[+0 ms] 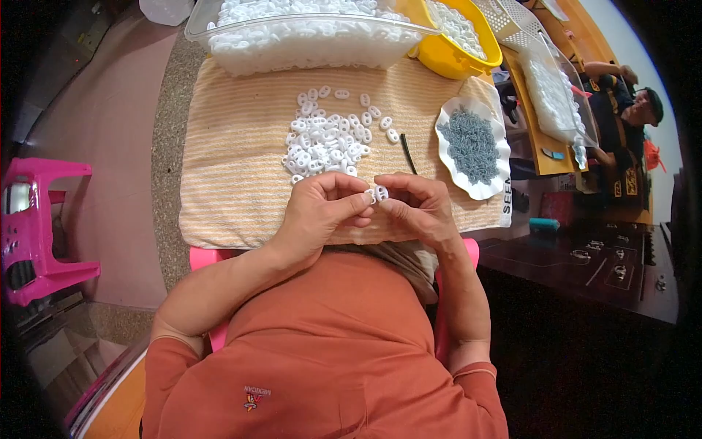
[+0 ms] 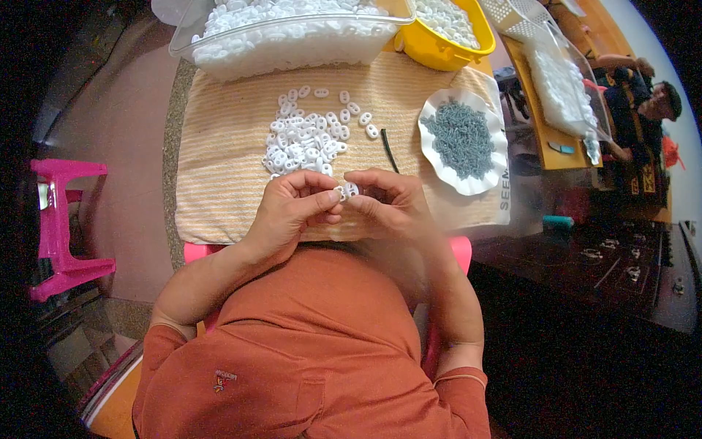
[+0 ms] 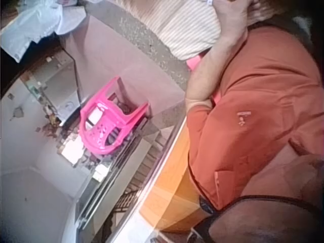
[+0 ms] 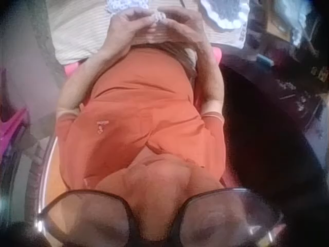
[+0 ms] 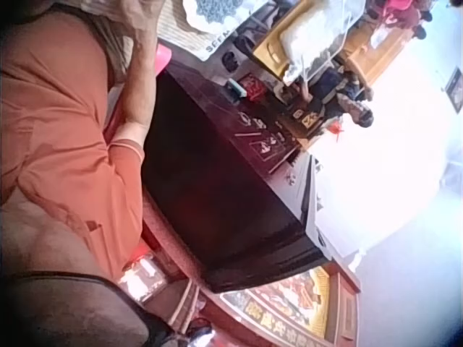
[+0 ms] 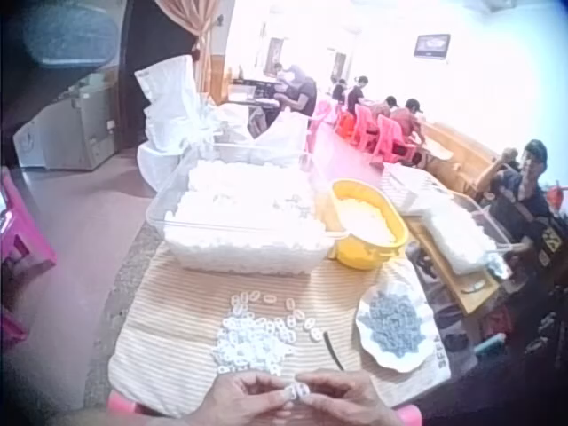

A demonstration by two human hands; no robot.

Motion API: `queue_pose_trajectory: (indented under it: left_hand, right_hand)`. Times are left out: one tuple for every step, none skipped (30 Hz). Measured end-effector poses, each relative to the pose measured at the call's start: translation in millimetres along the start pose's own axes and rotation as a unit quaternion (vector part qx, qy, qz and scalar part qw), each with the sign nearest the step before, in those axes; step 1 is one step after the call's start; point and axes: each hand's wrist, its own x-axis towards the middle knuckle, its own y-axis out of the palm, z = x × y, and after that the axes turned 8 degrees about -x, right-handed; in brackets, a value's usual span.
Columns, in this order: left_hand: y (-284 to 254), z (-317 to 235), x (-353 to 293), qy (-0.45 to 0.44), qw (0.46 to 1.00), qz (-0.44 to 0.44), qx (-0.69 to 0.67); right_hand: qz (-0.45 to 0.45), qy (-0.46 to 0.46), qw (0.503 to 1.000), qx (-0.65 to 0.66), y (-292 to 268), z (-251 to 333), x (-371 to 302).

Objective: Assembling small white plastic components by hand using a small tool on a workbench.

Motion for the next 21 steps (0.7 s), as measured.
queue_pose_trajectory:
  left_hand:
    - [0.5,-0.1,0.0,0.000,1.000,-0.002,-0.001]
    - [0.7,0.1,0.4,0.000,1.000,-0.002,-0.001]
    - [0.7,0.4,0.8,0.001,1.000,-0.003,0.000]
    - [0.7,0.5,1.1,0.002,1.000,-0.003,0.002]
    - [0.8,0.5,1.3,0.001,1.000,-0.004,0.002]
    - [0.9,0.4,1.5,0.001,1.000,-0.004,0.004]
    - [1.4,0.3,1.4,0.001,1.000,-0.005,0.006]
    - [2.1,-0.2,1.2,0.000,1.000,-0.005,0.006]
    - [3.0,-0.9,1.0,-0.003,1.000,-0.005,0.009]
    - [3.0,-1.3,1.0,-0.006,1.000,-0.005,0.012]
    - [2.9,-1.6,1.0,-0.006,1.000,-0.006,0.012]
    - [2.8,-1.9,0.9,-0.011,1.000,-0.008,0.009]
    - [3.0,-2.2,0.8,-0.016,1.000,-0.009,0.007]
    - [3.1,-2.4,0.7,-0.016,1.000,-0.009,0.007]
    - [3.1,-2.7,0.6,-0.016,1.000,-0.007,0.005]
    - [2.9,-2.6,0.6,-0.017,1.000,-0.004,0.004]
    - [2.9,-2.4,0.6,-0.016,1.000,-0.004,0.004]
    - [2.9,-2.1,0.6,-0.021,1.000,-0.004,-0.002]
    - [2.7,-1.8,0.8,-0.025,1.000,-0.004,-0.007]
    - [2.3,-1.4,1.1,-0.025,1.000,-0.003,-0.007]
    - [1.8,-0.9,1.5,-0.030,0.999,0.000,-0.012]
  right_hand:
    - [0.001,0.000,1.000,0.000,-0.9,-0.1,0.3]
    - [0.008,0.001,1.000,-0.002,-2.3,-0.2,0.5]
    - [0.016,0.002,1.000,-0.004,-3.3,-0.3,0.8]
    - [0.016,0.002,1.000,-0.003,-2.5,0.3,1.0]
    - [0.009,0.003,1.000,0.005,-1.1,1.3,1.2]
    - [0.003,0.004,1.000,0.012,-0.4,2.0,1.5]
    - [0.003,0.005,1.000,0.013,-0.8,1.2,1.7]
    - [0.007,-0.001,1.000,0.009,-1.6,-0.3,2.1]
    - [0.010,-0.007,1.000,0.005,-2.2,-0.9,2.3]
    - [0.011,-0.007,1.000,0.005,-2.2,0.1,2.3]
    - [0.014,0.000,1.000,-0.001,-2.2,2.6,2.0]
    - [0.017,0.006,1.000,-0.008,-2.0,4.8,1.8]
    - [0.016,0.006,1.000,-0.008,-1.7,6.5,1.6]
    - [0.015,0.009,1.000,-0.005,-1.1,8.1,1.5]
    - [0.014,0.012,1.000,-0.002,-0.9,9.0,1.6]
    - [0.014,0.012,1.000,-0.003,-1.1,7.0,1.9]
    - [0.014,0.003,1.000,-0.002,-1.6,3.3,2.3]
    - [0.013,-0.006,1.000,-0.001,-1.8,1.4,2.6]
    - [0.013,-0.006,1.000,-0.001,-1.7,1.9,2.3]
    - [0.019,0.019,0.999,0.031,-1.2,3.2,1.5]
    - [0.025,0.043,0.997,0.064,-0.6,5.0,0.5]
